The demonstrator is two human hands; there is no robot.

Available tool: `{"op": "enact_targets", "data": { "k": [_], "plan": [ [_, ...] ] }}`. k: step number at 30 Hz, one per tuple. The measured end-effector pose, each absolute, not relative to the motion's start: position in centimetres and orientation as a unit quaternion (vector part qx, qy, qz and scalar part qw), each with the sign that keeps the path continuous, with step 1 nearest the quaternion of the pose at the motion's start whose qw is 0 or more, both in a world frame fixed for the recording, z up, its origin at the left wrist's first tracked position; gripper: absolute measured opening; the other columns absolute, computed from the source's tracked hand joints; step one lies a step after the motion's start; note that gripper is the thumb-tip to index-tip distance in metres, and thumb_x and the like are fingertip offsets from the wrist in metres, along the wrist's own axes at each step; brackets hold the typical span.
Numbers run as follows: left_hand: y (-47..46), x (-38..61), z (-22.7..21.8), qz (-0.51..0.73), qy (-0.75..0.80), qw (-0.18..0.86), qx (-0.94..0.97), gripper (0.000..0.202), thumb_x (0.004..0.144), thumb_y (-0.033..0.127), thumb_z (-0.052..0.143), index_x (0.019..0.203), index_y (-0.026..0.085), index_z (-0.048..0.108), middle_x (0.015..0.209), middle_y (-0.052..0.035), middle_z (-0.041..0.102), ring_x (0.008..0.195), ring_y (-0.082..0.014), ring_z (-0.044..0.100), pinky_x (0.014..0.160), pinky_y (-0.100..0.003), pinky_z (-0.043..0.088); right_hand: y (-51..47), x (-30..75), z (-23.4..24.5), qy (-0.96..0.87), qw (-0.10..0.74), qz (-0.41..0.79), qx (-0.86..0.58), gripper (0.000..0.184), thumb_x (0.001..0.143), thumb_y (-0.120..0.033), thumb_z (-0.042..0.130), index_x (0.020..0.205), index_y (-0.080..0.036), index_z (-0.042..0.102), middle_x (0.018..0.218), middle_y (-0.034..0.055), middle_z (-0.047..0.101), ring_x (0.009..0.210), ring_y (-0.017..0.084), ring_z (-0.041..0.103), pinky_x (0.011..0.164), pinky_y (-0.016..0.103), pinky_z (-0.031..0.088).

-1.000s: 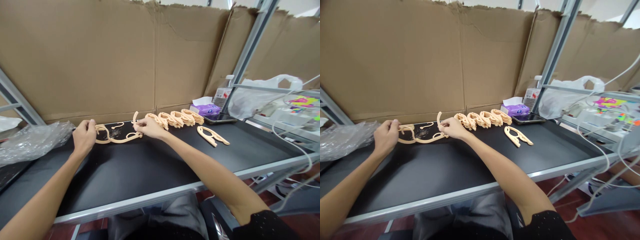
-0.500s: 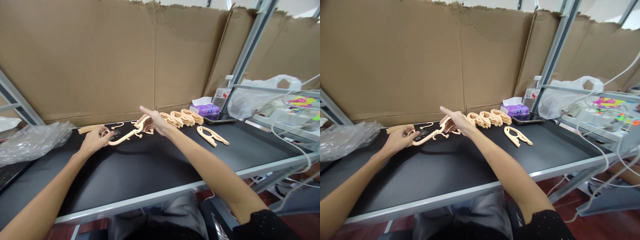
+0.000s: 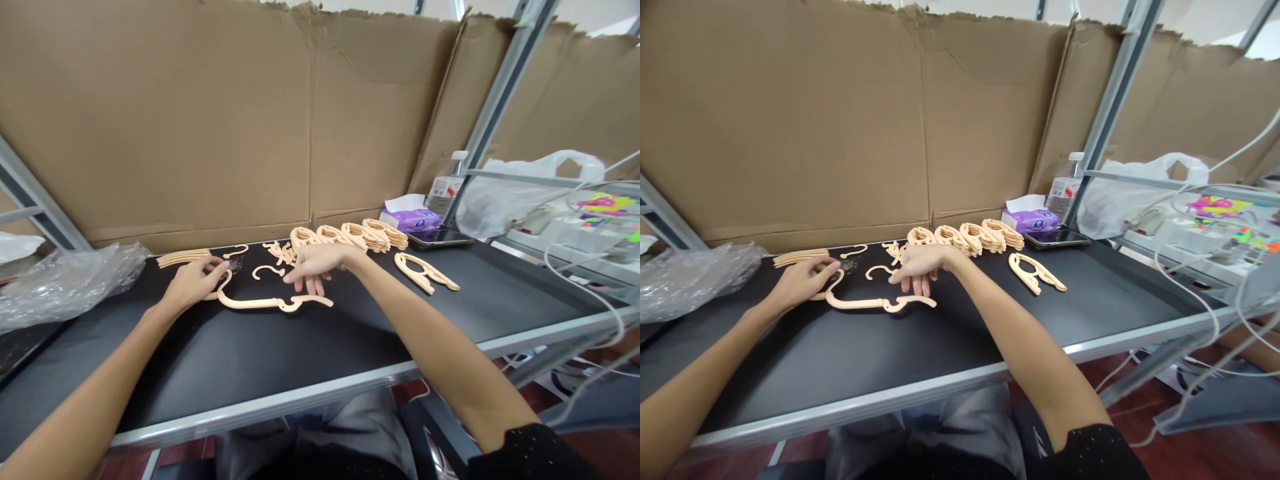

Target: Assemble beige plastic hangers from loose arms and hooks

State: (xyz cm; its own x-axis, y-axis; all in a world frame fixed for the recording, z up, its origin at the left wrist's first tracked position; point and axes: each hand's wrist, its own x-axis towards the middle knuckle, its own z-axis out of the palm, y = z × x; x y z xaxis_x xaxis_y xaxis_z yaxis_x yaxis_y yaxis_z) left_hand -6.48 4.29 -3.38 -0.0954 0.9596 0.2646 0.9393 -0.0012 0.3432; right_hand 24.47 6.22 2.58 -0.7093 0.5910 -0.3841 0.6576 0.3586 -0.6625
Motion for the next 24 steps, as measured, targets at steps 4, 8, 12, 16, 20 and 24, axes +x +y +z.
{"op": "enact_targets", "data": {
  "k": [4,8,12,16,20,24],
  "plan": [
    [4.4,-6.8,-3.5,0.223,0.712,0.015,0.666,0.041,0.079,0.047,0.047,0.106,0.024,0.069,0.085,-0.0030,0.072,0.081,-0.0250,0.066,0.071,-0.032,0.046,6.2,24.1,2.2,0.845,0.023,-0.353,0.402,0.026,0.088,-0.033,0.060,0.089,-0.010,0.071,0.070,0.0082,0.074,0.054,0.013,0.067,0.044,0.020,0.035],
    [4.3,-6.9,-3.1,0.215,0.735,0.004,0.643,0.032,0.074,0.033,0.047,0.095,0.026,0.069,0.095,-0.0041,0.073,0.090,-0.0281,0.066,0.076,-0.035,0.047,6.0,23.3,0.7,0.866,-0.138,-0.076,0.474,0.016,0.084,-0.015,0.058,0.090,-0.014,0.073,0.090,0.0123,0.074,0.079,0.021,0.070,0.066,0.028,0.046],
    [3.7,-6.4,-2.3,0.184,0.762,-0.010,0.620,0.026,0.069,0.032,0.050,0.084,0.026,0.071,0.096,-0.0077,0.074,0.094,-0.0337,0.066,0.075,-0.039,0.048,5.7,22.0,-0.8,0.864,-0.136,0.113,0.471,0.025,0.079,-0.006,0.056,0.095,-0.014,0.074,0.102,0.0180,0.070,0.102,0.031,0.063,0.079,0.038,0.047],
    [3.0,-5.8,-1.9,0.172,0.764,-0.016,0.621,0.025,0.066,0.033,0.053,0.079,0.026,0.073,0.088,-0.0097,0.074,0.085,-0.0341,0.067,0.069,-0.039,0.049,6.1,21.3,-2.0,0.872,-0.154,0.196,0.422,0.029,0.082,-0.008,0.057,0.105,-0.010,0.073,0.109,0.0207,0.065,0.113,0.032,0.053,0.095,0.042,0.042],
    [2.7,-5.3,-1.7,0.143,0.772,-0.038,0.618,0.026,0.065,0.035,0.055,0.081,0.027,0.075,0.091,-0.0107,0.075,0.085,-0.0359,0.067,0.068,-0.041,0.049,6.7,21.2,-2.7,0.869,-0.159,0.217,0.415,0.035,0.082,-0.011,0.058,0.115,-0.008,0.070,0.111,0.0214,0.061,0.114,0.032,0.050,0.099,0.045,0.039],
    [2.6,-5.1,-1.5,0.124,0.778,-0.025,0.615,0.028,0.066,0.036,0.054,0.084,0.028,0.075,0.096,-0.0110,0.074,0.090,-0.0381,0.066,0.071,-0.044,0.050,6.8,21.2,-2.9,0.871,-0.145,0.223,0.413,0.030,0.086,-0.010,0.055,0.111,-0.006,0.071,0.114,0.0219,0.060,0.115,0.031,0.048,0.097,0.043,0.038]
  ]
}}
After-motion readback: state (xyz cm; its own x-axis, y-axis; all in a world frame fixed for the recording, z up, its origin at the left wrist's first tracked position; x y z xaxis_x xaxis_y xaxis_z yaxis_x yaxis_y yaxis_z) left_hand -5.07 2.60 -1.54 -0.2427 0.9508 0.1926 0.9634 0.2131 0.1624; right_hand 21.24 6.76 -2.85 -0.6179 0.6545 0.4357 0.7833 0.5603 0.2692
